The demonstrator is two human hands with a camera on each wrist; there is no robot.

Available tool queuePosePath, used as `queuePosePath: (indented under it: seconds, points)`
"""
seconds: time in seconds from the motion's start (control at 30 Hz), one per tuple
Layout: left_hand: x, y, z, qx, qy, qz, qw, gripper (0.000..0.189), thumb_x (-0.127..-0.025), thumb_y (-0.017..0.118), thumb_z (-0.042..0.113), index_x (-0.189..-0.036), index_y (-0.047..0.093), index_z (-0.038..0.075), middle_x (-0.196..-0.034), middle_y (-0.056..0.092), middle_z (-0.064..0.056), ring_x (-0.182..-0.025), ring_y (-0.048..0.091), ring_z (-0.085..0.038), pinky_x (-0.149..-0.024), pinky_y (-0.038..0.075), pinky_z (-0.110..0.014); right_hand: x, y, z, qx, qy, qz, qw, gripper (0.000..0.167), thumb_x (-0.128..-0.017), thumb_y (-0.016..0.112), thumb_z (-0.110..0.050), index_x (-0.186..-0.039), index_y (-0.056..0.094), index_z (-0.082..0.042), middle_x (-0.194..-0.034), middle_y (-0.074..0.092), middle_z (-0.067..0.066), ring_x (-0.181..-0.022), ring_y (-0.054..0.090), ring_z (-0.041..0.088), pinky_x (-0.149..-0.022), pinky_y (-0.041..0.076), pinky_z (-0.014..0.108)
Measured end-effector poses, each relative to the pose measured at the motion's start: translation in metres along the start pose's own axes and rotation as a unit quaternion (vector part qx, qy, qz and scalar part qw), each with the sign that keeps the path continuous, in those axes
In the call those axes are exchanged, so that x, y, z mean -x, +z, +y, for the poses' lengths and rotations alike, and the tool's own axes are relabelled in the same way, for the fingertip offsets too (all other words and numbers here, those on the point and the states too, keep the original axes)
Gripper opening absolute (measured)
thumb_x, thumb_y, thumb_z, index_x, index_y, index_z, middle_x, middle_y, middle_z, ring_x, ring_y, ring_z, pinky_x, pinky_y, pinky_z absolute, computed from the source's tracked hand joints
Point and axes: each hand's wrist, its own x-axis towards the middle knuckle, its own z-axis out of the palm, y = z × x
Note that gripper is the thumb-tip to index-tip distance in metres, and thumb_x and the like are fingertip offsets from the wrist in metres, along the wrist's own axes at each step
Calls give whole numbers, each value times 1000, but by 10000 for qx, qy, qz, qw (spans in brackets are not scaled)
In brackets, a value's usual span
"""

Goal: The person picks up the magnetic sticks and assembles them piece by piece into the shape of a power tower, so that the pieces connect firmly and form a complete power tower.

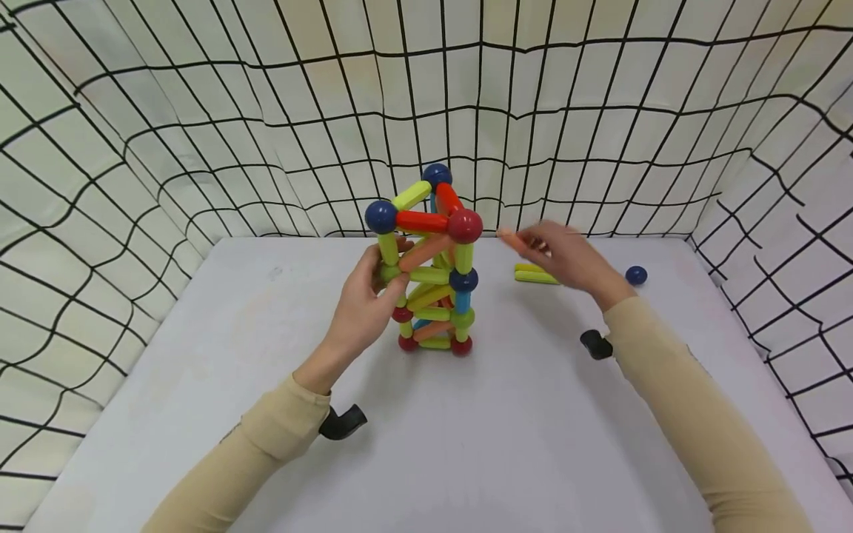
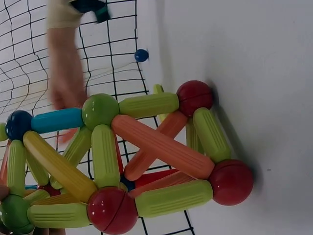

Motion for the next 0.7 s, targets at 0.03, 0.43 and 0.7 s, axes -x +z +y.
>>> queuePosePath:
  seconds: [0.03,0.43,0.7]
  points:
    - [-1,0,0,6,-9,-43,10000,41,-96,53,8,-136,47,2,-125,58,-9,-99,59,-20,-88,52,-39,-5,-12,-11,-169,-234,321,9991,31,-95,63,-8,-125,59,-1,-114,63,12,-103,58,26,-91,52,39]
    - [2,5,1,168,-172,-163,9996,39,-96,54,9,-135,49,2,-126,58,-7,-102,59,-18,-90,52,-37,-55,-85,-118,-459,-2490,856,9636,36,-93,61,2,-128,57,-3,-116,61,4,-110,58,14,-92,48,17]
    - [1,7,1,125,-160,-132,9997,39,-96,52,9,-134,48,1,-124,58,-9,-103,59,-19,-91,52,-37,-63,-84,-127,-317,-2629,459,9632,34,-93,62,0,-127,56,-2,-115,61,8,-111,61,20,-89,48,16]
